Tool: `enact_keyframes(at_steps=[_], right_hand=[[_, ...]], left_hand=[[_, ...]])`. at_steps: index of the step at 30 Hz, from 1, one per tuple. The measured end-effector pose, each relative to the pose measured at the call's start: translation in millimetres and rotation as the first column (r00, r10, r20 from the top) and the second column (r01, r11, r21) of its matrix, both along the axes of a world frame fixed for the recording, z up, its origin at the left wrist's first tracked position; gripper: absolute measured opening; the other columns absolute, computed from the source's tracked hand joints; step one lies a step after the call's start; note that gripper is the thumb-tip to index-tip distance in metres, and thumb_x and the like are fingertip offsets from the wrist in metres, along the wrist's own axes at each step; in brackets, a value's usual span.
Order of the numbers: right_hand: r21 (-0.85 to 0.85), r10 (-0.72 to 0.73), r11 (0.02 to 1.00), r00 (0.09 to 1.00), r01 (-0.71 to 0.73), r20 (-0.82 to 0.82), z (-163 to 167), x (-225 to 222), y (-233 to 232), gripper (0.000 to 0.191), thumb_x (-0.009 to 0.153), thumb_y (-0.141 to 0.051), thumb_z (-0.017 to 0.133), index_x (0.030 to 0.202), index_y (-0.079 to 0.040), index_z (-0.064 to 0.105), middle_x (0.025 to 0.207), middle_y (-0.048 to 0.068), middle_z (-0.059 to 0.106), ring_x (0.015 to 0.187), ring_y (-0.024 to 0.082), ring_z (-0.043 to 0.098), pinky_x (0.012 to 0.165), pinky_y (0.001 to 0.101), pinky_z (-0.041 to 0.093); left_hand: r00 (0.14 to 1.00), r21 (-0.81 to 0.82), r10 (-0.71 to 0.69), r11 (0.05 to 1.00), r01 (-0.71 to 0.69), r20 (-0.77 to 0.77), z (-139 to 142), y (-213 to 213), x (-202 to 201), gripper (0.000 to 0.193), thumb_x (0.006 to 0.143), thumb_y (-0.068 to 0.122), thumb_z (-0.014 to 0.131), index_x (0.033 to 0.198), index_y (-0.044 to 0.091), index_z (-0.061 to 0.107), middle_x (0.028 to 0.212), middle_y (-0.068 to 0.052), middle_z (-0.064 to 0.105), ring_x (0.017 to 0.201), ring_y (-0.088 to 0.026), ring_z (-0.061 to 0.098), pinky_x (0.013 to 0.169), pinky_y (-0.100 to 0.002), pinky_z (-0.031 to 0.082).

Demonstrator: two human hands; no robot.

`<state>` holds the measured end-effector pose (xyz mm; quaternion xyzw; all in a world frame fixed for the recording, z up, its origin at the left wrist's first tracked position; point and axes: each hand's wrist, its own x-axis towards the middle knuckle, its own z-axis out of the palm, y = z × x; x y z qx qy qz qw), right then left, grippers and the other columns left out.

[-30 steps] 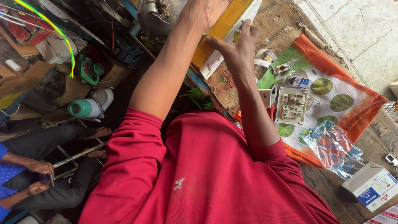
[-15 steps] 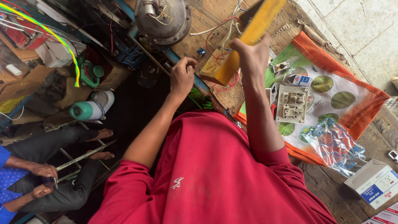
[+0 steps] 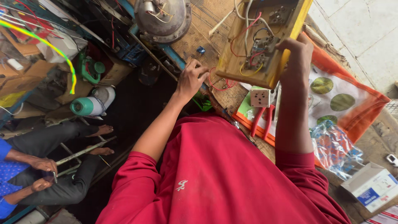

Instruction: The person sits on the floor assembling and wiring an electrical switchboard. They use pliers to strip and connect wires inside a wooden box, then use a screwdriver to fasten switches and sockets onto the white front panel, turning the board over to work on both sides.

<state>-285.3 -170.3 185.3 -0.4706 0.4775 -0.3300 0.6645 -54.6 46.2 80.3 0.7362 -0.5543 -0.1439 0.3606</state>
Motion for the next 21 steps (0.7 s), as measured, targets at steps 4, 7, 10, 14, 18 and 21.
enact_keyframes(at_steps=[4, 7, 10, 14, 18, 21], right_hand=[[-0.220, 0.194, 0.945, 0.957, -0.240, -0.215, 25.4, -1.4, 5.1, 0.037, 0.077, -0.006, 0.064, 0.112, 0.001, 0.068, 0.102, 0.007, 0.069, 0.092, 0.016, 0.064, 0.084, 0.0284, 0.053], [0.011, 0.143, 0.990, 0.988, -0.142, -0.066, 22.7, 8.9, 8.2, 0.048, 0.072, -0.006, 0.062, 0.120, 0.000, 0.065, 0.098, 0.008, 0.067, 0.087, 0.017, 0.063, 0.079, 0.0288, 0.053], [0.064, 0.140, 0.988, 0.990, -0.140, 0.016, 15.7, 15.4, 21.9, 0.053, 0.072, -0.006, 0.061, 0.124, 0.003, 0.065, 0.103, 0.009, 0.068, 0.092, 0.017, 0.063, 0.084, 0.0283, 0.054], [0.036, 0.118, 0.992, 0.993, -0.119, 0.019, 11.5, 30.3, 39.0, 0.057, 0.073, -0.009, 0.060, 0.128, 0.003, 0.064, 0.111, 0.008, 0.069, 0.100, 0.016, 0.063, 0.091, 0.0270, 0.052], [0.040, 0.074, 0.997, 0.997, -0.073, -0.026, 12.8, 62.1, 43.0, 0.060, 0.072, -0.009, 0.062, 0.131, 0.002, 0.062, 0.113, 0.007, 0.068, 0.102, 0.016, 0.062, 0.094, 0.0273, 0.051], [0.036, 0.067, 0.997, 0.997, -0.065, -0.047, 15.0, 74.7, 45.6, 0.063, 0.071, -0.009, 0.062, 0.133, 0.002, 0.062, 0.115, 0.008, 0.069, 0.105, 0.016, 0.063, 0.096, 0.0272, 0.051]], left_hand=[[0.992, 0.016, -0.072, 0.997, 0.070, 0.100, 5.9, -7.7, 4.3, 0.011, 0.088, 0.009, 0.076, 0.098, 0.005, 0.075, 0.096, -0.012, 0.065, 0.097, -0.031, 0.065, 0.086, -0.044, 0.051], [0.988, 0.000, -0.068, 0.998, 0.069, 0.139, 11.1, -12.2, 15.4, 0.014, 0.087, 0.011, 0.076, 0.094, 0.001, 0.069, 0.096, -0.015, 0.063, 0.093, -0.034, 0.064, 0.083, -0.044, 0.052], [0.992, -0.021, 0.053, 0.998, -0.056, -0.118, 33.6, -2.1, 33.2, 0.007, 0.090, 0.007, 0.073, 0.092, 0.003, 0.068, 0.090, -0.011, 0.064, 0.082, -0.030, 0.066, 0.076, -0.042, 0.054], [0.962, -0.241, -0.079, 0.970, 0.014, -0.263, 76.0, -3.1, 54.2, 0.007, 0.095, 0.006, 0.070, 0.099, 0.003, 0.066, 0.092, -0.010, 0.064, 0.078, -0.026, 0.067, 0.073, -0.038, 0.055], [0.920, -0.464, -0.340, 0.858, 0.220, -0.194, 90.8, -68.4, 79.0, 0.011, 0.101, 0.006, 0.068, 0.109, 0.002, 0.063, 0.106, -0.012, 0.064, 0.099, -0.030, 0.066, 0.088, -0.041, 0.054], [0.898, -0.447, -0.423, 0.831, 0.332, -0.119, 77.7, -138.4, 80.6, 0.009, 0.094, 0.009, 0.072, 0.101, 0.005, 0.067, 0.097, -0.010, 0.065, 0.096, -0.030, 0.065, 0.085, -0.042, 0.053]])
